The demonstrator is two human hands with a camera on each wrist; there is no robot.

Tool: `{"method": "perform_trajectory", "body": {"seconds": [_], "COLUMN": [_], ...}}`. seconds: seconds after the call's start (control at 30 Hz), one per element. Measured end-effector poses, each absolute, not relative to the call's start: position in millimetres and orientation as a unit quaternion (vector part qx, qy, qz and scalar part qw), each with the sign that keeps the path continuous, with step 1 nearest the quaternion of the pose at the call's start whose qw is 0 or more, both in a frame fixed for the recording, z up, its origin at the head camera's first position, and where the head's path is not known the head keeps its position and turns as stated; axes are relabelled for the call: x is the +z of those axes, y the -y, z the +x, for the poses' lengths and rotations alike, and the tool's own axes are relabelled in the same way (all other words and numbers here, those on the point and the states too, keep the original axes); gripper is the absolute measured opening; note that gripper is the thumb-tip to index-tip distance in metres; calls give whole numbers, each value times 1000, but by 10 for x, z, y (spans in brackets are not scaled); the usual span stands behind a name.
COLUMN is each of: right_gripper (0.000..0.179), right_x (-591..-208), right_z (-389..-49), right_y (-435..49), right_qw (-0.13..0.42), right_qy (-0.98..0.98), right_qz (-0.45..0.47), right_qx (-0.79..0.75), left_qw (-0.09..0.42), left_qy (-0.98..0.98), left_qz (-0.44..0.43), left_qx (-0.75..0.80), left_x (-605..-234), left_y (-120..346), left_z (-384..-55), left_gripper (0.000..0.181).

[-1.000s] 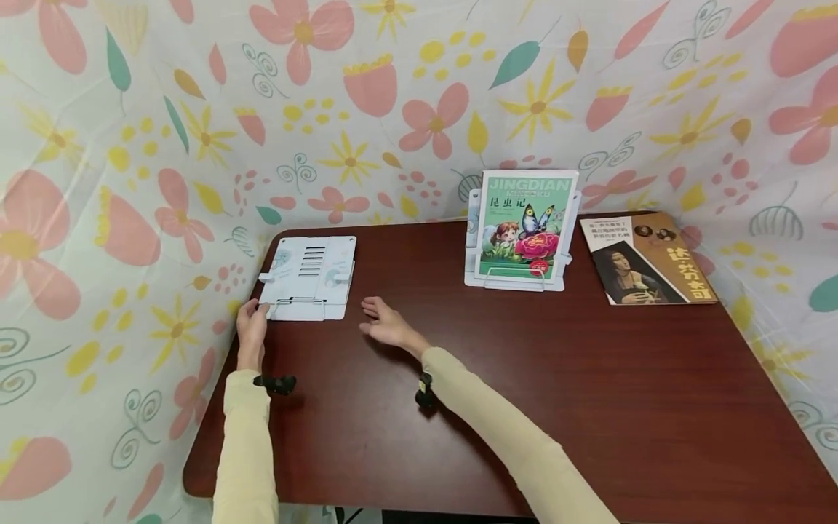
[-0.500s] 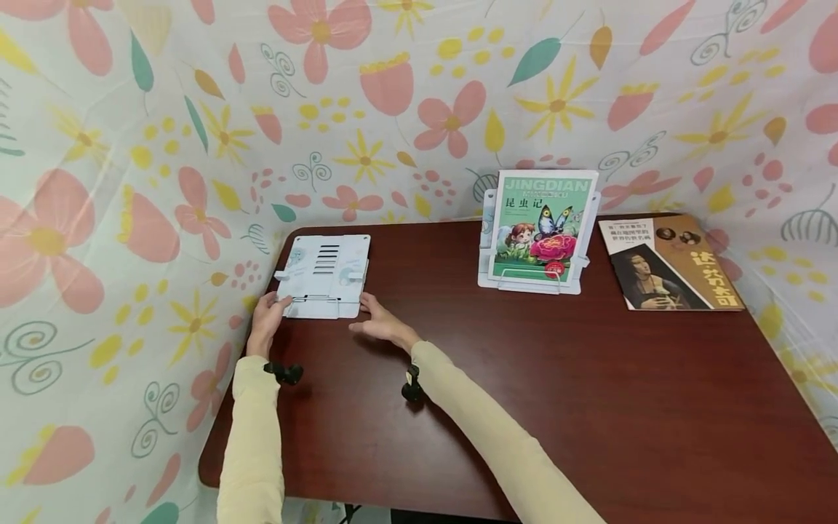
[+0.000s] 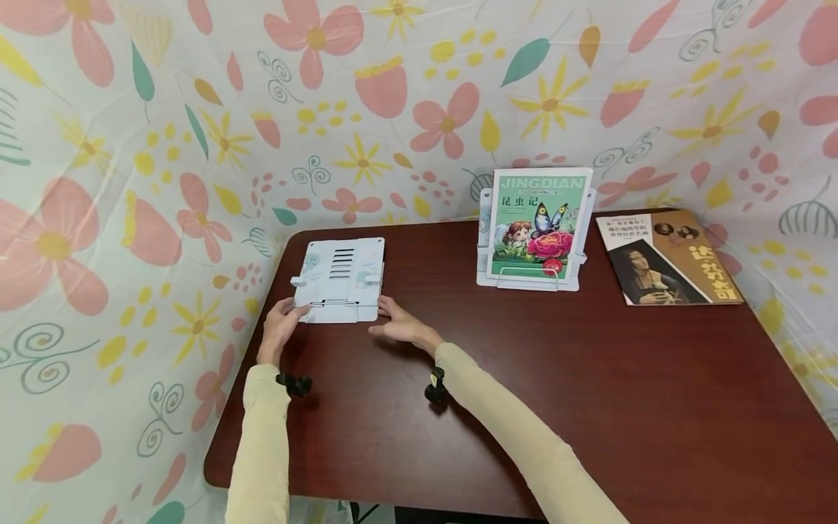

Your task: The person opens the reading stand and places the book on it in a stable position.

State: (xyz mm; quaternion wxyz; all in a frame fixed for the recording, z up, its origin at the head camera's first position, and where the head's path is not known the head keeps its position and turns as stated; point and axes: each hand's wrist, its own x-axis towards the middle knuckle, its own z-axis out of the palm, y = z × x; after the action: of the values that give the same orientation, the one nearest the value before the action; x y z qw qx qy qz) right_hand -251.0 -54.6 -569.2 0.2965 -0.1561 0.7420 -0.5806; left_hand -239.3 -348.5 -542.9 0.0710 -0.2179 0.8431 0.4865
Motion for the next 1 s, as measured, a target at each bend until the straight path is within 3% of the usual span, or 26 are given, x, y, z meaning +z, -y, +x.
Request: {"method": "perform_trajectory", "body": {"seconds": [0.47,1.0], "right_gripper": [83,78], "right_x": [-5674,-5673], "right_z": [-2305,-2170], "right_y": [-64,-775], "right_qw": [272,276], "right_qy": [-734,-715], "right_qz": [-161,-128], "right_qx": [-601,-629], "left_qw": [121,109], "left_qy": [-886,-901], "left_qz": [-174,-102], "left_qx": [413,407], "left_x": [-5347,-5415], "left_y": [3139,2578], "left_z": [-2306,-2250], "left_gripper": [67,59]}}
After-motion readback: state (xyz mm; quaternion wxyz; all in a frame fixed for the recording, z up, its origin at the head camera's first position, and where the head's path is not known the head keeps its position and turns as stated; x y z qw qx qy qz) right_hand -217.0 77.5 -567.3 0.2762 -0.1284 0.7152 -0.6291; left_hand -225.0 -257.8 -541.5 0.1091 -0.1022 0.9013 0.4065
